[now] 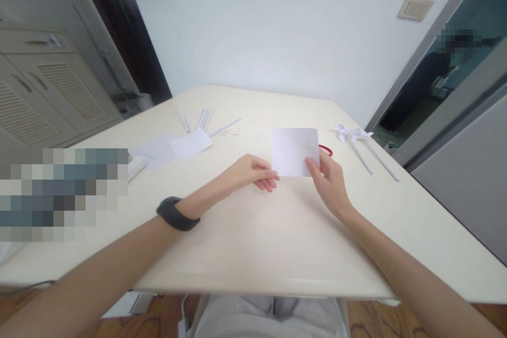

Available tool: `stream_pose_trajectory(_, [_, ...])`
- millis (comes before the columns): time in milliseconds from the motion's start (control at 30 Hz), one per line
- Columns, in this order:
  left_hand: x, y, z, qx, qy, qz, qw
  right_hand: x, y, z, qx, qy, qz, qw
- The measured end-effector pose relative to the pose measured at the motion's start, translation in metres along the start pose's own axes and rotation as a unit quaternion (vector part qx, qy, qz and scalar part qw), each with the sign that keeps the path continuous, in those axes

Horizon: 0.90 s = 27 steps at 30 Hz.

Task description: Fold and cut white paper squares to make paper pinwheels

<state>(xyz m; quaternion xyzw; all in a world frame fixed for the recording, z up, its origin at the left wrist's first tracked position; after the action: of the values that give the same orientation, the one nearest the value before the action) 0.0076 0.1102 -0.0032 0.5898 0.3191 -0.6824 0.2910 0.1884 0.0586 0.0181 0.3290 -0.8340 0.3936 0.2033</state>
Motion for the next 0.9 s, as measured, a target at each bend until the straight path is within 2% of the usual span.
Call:
stream_pose_trajectory(267, [0.001,0.0,0.002,0.01,-0.013,0.026,1.0,-0.003,-0.001,0.001,-0.016,-0.037,0.049,0.998])
stream_pose_trajectory(633, [-0.005,0.001,0.005,0.038,-0.015,0.023,0.999,0.02,0.006,0.007,0.031,-0.144,0.079,0.986])
stream_pose_trajectory(900, [-0.011,0.002,0.008,0.051,-0.009,0.035,0.998,0.021,0.009,0.009,0.052,-0.159,0.078,0.983])
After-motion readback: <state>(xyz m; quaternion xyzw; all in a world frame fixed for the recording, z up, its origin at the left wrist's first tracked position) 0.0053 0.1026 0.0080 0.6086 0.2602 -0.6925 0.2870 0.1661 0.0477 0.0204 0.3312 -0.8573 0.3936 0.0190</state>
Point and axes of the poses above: each hand's wrist, its own z-axis away from the middle knuckle, its own y-axis out of the palm, x = y × z, the point moved 6 cm from there along -z, towards the middle knuckle, and after that the axes turned 11 degrees about z, right-handed, at the moved point
